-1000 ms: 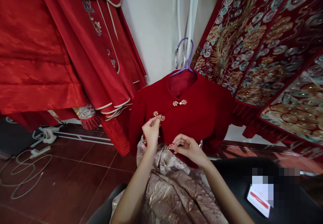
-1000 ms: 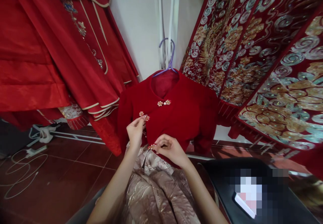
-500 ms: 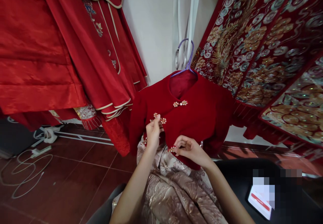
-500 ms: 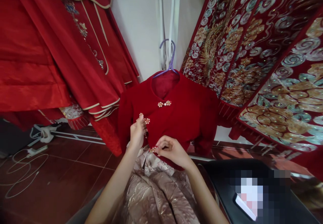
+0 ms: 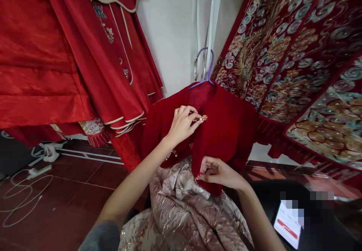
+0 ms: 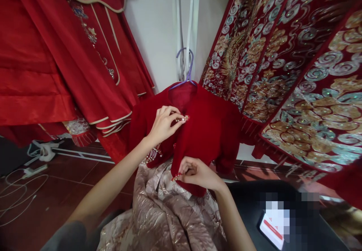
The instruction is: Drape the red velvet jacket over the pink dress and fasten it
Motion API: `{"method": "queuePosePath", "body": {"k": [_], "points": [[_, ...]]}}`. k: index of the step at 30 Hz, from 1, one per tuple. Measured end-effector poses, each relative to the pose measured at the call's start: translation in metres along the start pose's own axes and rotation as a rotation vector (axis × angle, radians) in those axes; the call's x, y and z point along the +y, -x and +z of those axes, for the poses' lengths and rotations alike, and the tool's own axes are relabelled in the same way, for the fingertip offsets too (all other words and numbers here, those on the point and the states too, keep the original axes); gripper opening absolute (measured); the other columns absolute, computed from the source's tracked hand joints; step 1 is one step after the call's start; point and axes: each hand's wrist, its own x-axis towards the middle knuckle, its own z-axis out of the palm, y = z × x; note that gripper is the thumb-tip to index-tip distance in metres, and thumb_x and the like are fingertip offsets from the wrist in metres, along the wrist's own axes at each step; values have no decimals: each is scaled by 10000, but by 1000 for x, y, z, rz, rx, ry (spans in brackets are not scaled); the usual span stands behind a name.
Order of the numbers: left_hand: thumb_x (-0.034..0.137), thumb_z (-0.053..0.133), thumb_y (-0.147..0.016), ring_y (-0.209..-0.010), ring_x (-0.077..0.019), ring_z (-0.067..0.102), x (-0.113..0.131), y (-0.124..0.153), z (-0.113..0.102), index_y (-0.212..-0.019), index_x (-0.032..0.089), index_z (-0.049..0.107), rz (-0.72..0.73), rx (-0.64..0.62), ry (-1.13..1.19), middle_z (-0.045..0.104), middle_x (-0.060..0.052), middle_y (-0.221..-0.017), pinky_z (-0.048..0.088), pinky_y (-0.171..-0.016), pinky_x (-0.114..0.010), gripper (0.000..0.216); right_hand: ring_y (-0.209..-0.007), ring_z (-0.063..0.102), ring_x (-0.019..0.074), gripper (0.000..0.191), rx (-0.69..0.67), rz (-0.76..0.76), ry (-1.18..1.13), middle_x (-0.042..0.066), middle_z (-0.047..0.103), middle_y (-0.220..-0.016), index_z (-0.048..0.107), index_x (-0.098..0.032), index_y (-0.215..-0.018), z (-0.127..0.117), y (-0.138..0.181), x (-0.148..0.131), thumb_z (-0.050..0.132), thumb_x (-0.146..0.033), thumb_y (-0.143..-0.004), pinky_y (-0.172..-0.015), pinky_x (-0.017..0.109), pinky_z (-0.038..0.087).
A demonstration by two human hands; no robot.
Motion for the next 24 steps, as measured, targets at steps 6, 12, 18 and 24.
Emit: {"method": "queuePosePath", "body": {"k": [6, 12, 18, 24], "points": [[331, 586, -863, -956, -197, 587, -5, -10, -14, -863, 229, 665, 88, -135, 156, 684, -18, -874, 157, -1125, -479, 129, -802, 606, 121, 323, -103, 66, 69, 4, 637, -885, 552, -212, -1013, 2, 2, 0, 738, -331, -777, -708, 258, 477], [317, 588, -829, -807, -181, 599, -3, -17, -9, -748, 259, 673, 7, -167, 404, 619, 2, -686, 139, -1169, -499, 130, -844, 609, 158, 251, 189, -29, 282, 43, 632, -939, 606, -212, -959, 5, 3, -30, 688, -392, -803, -753, 308, 521], [391, 709, -711, -694, -177, 568, 0, -14, -9, -652, 264, 638, -132, -29, 606, 580, 10, -598, 253, -1135, -457, 157, -1086, 541, 248, 348, 1062, -497, 608, 121, 557, -1184, 535, -204, -1117, -21, -51, -84, 609, -360, -814, -949, 448, 463], [324, 501, -865, -827, -234, 591, -17, 9, -22, -971, 185, 678, -86, 89, -23, 680, -76, -787, 260, -1057, -476, 249, -1420, 143, 419, 870, 1270, -413, 1033, 183, 96, -1560, 155, -215, -1490, -24, -98, -82, 575, -230, -729, -1045, 728, 155]]}}
